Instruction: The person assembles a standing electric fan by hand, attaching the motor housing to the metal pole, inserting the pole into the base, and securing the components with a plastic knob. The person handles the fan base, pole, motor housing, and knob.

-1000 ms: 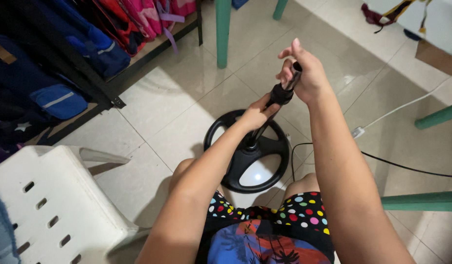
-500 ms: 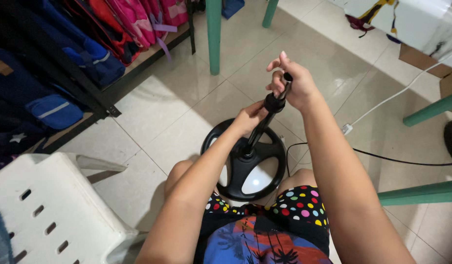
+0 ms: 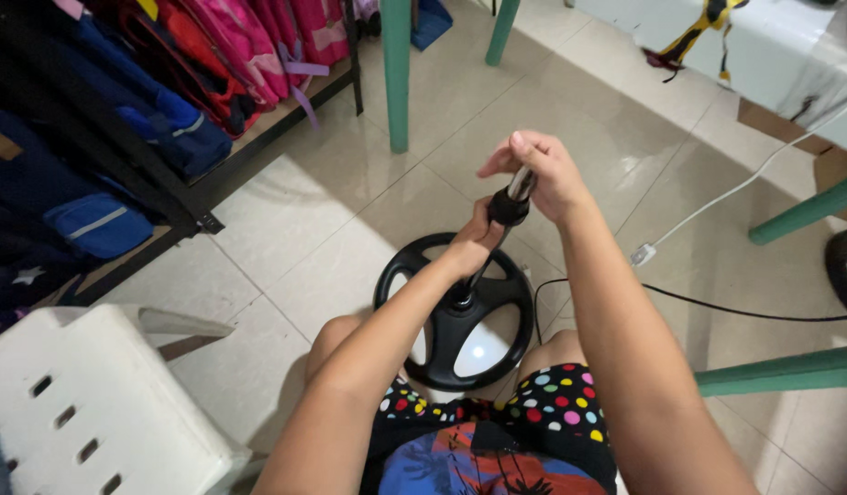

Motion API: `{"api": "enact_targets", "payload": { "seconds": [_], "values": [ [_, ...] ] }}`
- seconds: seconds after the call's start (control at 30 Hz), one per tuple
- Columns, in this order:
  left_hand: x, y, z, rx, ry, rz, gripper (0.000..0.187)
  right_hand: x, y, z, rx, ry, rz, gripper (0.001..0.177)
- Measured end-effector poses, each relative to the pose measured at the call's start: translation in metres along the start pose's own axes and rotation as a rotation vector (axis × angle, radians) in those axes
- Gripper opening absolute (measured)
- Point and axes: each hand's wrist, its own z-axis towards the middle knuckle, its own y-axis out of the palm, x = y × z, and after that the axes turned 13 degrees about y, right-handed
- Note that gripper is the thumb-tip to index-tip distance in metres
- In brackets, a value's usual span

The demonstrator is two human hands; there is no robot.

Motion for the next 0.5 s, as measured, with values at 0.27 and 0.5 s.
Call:
{"api": "enact_targets", "payload": {
  "seconds": [0.27,0.5],
  "values": [
    [0.024,0.009,-0.006,0.085,-0.001,0.034,0.061,0.016,0.021,0.012,0.296,0.030,0.238,0.060],
    [0.042,0.007,-0.002,0.112,-0.006,0.003,0.064,0.020,0.043,0.024,0.721,-0.114,0.207,0.060]
  ]
}}
